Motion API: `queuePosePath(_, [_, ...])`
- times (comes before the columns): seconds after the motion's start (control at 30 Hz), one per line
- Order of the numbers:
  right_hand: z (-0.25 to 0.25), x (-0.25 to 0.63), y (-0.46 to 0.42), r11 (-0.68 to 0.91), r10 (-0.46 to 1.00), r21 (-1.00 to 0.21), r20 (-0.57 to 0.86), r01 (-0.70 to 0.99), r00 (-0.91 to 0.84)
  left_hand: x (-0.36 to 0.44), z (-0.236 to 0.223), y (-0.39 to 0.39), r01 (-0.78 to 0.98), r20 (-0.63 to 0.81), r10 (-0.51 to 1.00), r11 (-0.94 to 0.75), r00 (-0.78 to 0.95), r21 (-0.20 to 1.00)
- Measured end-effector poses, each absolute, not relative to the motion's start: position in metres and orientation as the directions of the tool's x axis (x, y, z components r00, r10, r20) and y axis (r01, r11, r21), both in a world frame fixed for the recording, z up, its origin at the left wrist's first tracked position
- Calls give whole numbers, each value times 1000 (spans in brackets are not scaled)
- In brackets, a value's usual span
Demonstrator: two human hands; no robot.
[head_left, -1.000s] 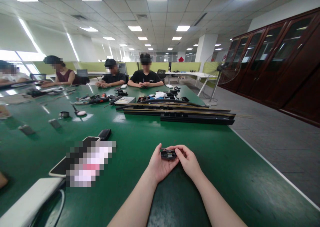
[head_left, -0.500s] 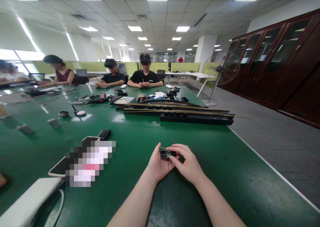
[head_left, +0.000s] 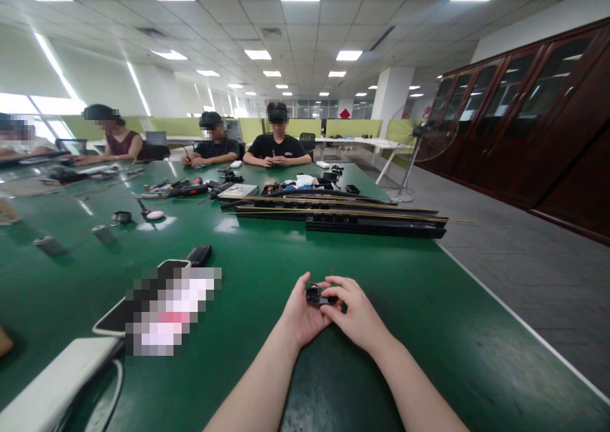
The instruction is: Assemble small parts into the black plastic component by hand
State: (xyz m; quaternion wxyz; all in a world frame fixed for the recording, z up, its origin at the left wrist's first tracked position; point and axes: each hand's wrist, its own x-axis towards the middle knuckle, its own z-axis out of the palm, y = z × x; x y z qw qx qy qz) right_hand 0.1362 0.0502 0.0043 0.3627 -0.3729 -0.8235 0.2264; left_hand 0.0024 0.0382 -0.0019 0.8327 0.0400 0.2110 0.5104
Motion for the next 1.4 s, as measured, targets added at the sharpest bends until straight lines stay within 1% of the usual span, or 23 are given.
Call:
queuePosePath(0.13, [3, 136, 51, 611, 781, -673, 426, 417, -457, 4, 1, 37, -857, -328, 880, 437, 344, 273])
queuePosePath(0.23, [1, 136, 52, 581, 800, -725, 425, 370, -424, 3, 1, 38, -862, -332, 883, 427, 333, 272])
queuePosePath(0.37, [0, 136, 54, 520, 839, -792, 402, 321, -367, 2, -3, 39, -856, -282, 883, 446, 374, 262])
queuePosePath(0.5, [1, 136, 55, 466, 869, -838, 374, 283, -323, 1, -6, 39, -863, -261, 891, 435, 371, 258])
queuePosePath(0.67, [-3, 138, 59, 349, 925, -910, 296, 226, -238, 2, -4, 39, -866, -326, 881, 430, 342, 254])
queuePosePath(0.83, [-7, 138, 65, 254, 956, -964, 239, 76, -172, 2, -4, 39, -874, -349, 876, 426, 333, 234])
queuePosePath(1.07, [0, 138, 63, 144, 981, -986, 153, -85, -116, 0, -5, 39, -850, -342, 865, 462, 368, 254])
queuePosePath(1.4, [-9, 141, 67, 33, 994, -967, 58, -254, -92, 0, -4, 38, -839, -358, 856, 477, 374, 263])
